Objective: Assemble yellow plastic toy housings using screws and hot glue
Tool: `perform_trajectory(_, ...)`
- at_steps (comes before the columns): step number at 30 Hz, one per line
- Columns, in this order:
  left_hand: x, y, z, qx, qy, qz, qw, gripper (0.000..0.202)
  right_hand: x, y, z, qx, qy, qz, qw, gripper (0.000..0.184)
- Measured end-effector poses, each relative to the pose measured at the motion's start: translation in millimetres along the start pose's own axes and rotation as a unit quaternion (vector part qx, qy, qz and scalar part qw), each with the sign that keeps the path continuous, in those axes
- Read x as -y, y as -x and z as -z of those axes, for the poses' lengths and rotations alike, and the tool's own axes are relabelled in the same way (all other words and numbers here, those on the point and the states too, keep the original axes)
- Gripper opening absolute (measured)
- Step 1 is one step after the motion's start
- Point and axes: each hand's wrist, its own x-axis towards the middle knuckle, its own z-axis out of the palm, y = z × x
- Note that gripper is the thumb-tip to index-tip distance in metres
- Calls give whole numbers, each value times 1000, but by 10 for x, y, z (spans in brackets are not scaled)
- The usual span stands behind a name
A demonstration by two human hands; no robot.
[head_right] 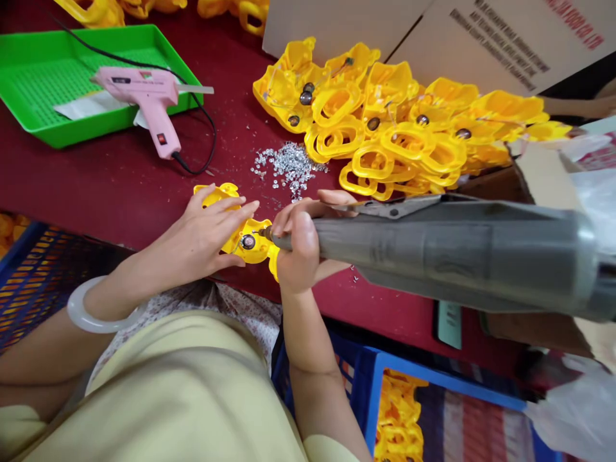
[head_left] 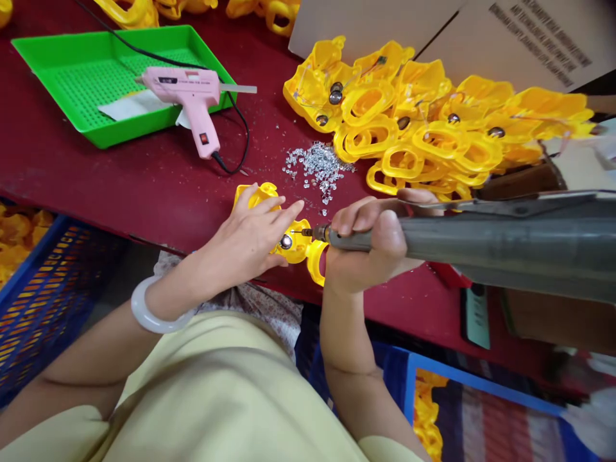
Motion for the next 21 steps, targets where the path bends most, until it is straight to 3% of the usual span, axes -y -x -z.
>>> perform_trajectory(14,15,-1,-54,-22,16,6,1000,73,-70,40,-8,-15,21,-41,999,11)
perform_trajectory(21,26,-16,-67,-24,30,9,999,65,-141,-84,-46,40,6,-101,994,20)
